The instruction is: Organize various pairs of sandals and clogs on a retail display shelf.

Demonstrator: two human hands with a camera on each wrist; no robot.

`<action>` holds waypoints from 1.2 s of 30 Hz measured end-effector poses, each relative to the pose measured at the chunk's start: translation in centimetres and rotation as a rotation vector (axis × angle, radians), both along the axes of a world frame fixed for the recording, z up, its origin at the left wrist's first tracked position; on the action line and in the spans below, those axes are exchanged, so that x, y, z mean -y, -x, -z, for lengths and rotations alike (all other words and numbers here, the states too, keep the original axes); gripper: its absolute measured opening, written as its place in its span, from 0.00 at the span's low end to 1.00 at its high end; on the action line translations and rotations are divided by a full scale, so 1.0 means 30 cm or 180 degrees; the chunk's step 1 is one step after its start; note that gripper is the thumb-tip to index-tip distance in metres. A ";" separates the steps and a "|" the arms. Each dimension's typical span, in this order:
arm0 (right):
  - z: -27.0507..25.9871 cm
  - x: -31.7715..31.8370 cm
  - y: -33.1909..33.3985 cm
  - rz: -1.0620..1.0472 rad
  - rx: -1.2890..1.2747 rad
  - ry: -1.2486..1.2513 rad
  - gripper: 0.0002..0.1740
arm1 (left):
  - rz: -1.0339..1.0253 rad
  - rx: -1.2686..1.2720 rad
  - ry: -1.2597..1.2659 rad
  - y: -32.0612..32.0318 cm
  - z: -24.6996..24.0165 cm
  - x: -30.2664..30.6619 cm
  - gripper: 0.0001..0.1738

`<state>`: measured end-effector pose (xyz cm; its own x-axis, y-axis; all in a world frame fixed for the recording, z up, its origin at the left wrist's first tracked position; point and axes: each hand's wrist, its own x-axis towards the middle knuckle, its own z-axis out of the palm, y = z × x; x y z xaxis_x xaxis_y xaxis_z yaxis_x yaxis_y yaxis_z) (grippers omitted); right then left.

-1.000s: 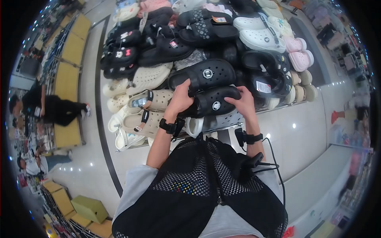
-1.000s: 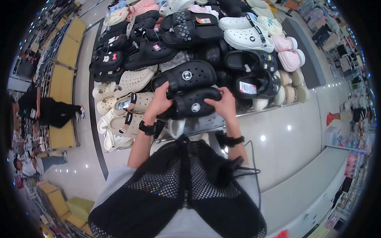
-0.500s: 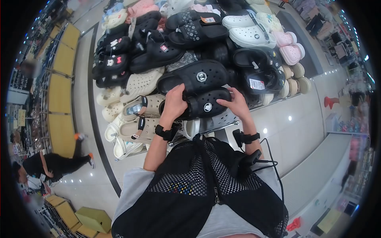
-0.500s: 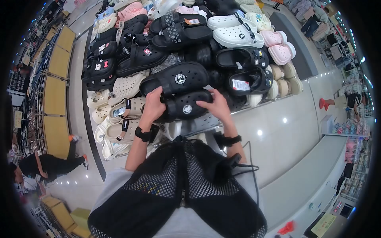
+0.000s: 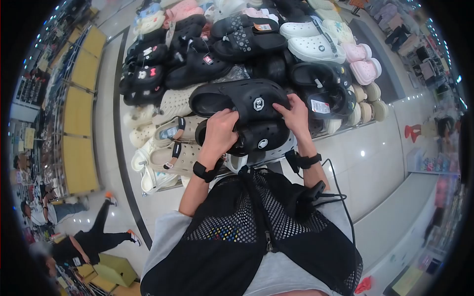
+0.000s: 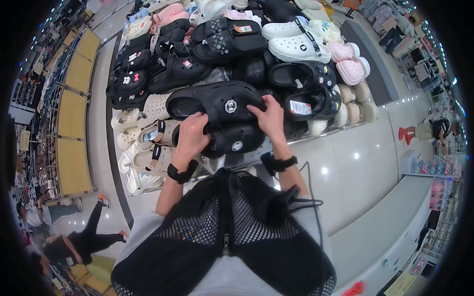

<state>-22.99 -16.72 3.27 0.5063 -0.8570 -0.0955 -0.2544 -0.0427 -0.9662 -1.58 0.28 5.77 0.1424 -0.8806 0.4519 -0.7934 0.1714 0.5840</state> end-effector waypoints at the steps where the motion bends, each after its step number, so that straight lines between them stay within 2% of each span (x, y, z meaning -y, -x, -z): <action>1: 0.004 -0.010 -0.016 0.0287 -0.0557 0.0399 0.30 | -0.0013 -0.0002 -0.0015 0.003 -0.002 -0.009 0.23; 3: -0.009 0.004 -0.015 0.0239 -0.0644 0.0267 0.27 | -0.0124 0.0170 -0.0280 0.008 -0.020 -0.015 0.23; 5: -0.017 0.029 0.004 -0.0291 0.0300 -0.0340 0.25 | -0.0242 0.0009 -0.0276 -0.006 -0.040 -0.026 0.23; 7: -0.034 0.032 0.008 -0.0527 0.0588 -0.0535 0.25 | -0.0338 -0.0162 -0.0290 -0.011 -0.043 -0.035 0.22; 9: -0.022 0.022 -0.014 -0.0335 0.0198 -0.0097 0.28 | -0.0354 -0.0187 -0.0224 -0.010 -0.032 -0.034 0.22; 10: -0.042 -0.009 -0.040 0.0066 -0.0862 0.0758 0.29 | -0.0291 0.0014 -0.0114 -0.005 -0.023 -0.026 0.23; 11: -0.034 -0.016 -0.046 0.0080 -0.0857 0.0742 0.29 | -0.0277 0.0021 -0.0129 -0.006 -0.021 -0.028 0.23; 13: -0.004 -0.007 -0.061 0.0023 -0.0482 0.0349 0.29 | -0.0513 0.0069 -0.0352 -0.015 -0.026 -0.028 0.23; 14: 0.042 0.010 -0.053 -0.0212 0.0227 -0.0047 0.32 | -0.0510 0.0083 -0.0352 -0.030 -0.027 -0.028 0.23; 18: -0.026 -0.031 -0.016 -0.0286 0.0502 -0.0479 0.36 | -0.0822 -0.0207 -0.0437 -0.106 -0.024 -0.024 0.24; 21: -0.011 -0.048 0.037 -0.0342 0.0222 -0.0448 0.39 | -0.0881 -0.0410 -0.0627 -0.114 -0.044 -0.001 0.26; 23: -0.016 -0.057 0.040 -0.0317 0.0253 -0.0917 0.40 | -0.0948 -0.0464 -0.0716 -0.122 -0.050 0.033 0.25; 25: 0.008 -0.051 0.046 -0.0054 -0.0001 -0.0632 0.43 | -0.0775 -0.0548 -0.0714 -0.106 -0.050 0.098 0.25; 28: 0.062 -0.063 0.049 0.0386 -0.0318 -0.0340 0.47 | -0.0431 -0.0500 -0.0929 -0.112 0.049 0.172 0.27; 30: 0.076 -0.081 0.043 0.0553 -0.1290 0.0675 0.45 | -0.0225 -0.0501 -0.0868 -0.114 0.104 0.196 0.26; 31: 0.071 -0.085 0.047 0.0597 -0.1308 0.0681 0.45 | -0.0063 -0.0490 -0.0791 -0.115 0.118 0.210 0.26; 33: 0.058 -0.106 0.058 0.0669 -0.0713 0.0434 0.47 | -0.0001 -0.0555 -0.0964 -0.114 0.122 0.218 0.27; 36: 0.044 -0.113 0.060 0.0740 -0.0751 0.0582 0.47 | 0.0307 -0.0881 -0.0744 -0.111 0.106 0.196 0.29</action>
